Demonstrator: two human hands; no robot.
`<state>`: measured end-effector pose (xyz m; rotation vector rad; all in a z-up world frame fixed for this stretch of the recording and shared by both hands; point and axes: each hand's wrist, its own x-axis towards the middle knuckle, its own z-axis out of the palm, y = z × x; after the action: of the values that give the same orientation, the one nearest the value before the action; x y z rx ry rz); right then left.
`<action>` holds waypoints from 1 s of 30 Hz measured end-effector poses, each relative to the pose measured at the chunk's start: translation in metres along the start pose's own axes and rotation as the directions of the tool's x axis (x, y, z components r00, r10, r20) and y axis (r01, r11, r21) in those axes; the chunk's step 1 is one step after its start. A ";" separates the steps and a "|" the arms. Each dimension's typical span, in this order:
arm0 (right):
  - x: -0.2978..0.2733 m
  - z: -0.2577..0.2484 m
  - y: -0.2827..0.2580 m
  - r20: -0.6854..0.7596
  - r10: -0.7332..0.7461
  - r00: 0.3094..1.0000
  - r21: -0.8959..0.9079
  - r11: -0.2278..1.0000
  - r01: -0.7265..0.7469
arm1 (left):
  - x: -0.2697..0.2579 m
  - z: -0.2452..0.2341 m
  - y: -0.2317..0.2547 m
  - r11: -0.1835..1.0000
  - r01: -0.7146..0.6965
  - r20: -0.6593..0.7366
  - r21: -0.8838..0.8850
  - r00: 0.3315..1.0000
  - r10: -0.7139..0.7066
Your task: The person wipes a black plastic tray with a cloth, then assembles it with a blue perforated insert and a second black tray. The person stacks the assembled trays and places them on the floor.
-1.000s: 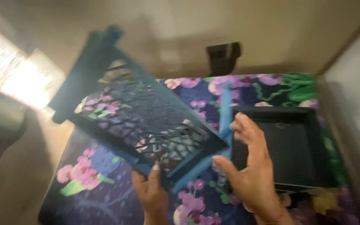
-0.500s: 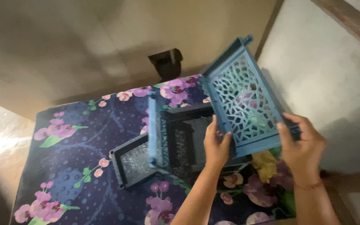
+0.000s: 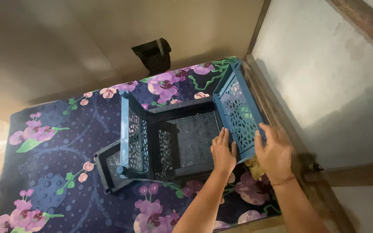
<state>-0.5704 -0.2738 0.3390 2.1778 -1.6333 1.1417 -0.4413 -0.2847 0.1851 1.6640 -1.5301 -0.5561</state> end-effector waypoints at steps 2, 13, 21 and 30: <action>0.000 0.000 -0.005 0.017 0.003 1.000 0.048 0.999 -0.004 | 0.000 0.003 -0.003 1.000 0.010 0.021 -0.002 1.000 -0.010; -0.010 0.007 -0.023 0.139 -0.048 0.989 0.080 0.996 0.037 | -0.008 0.013 -0.022 0.965 -0.128 0.090 0.227 0.990 0.110; -0.016 0.019 -0.008 0.252 -0.021 0.967 0.041 0.999 0.011 | 0.015 -0.006 0.001 0.897 -0.212 0.349 0.388 0.935 0.070; -0.018 0.023 0.010 0.148 0.009 0.989 0.150 0.988 -0.032 | 0.057 -0.005 -0.004 0.799 -0.399 0.519 0.450 0.845 0.129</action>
<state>-0.5707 -0.2778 0.3086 2.3980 -1.6809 1.1728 -0.4245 -0.3389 0.1959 1.7362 -2.4286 -0.3944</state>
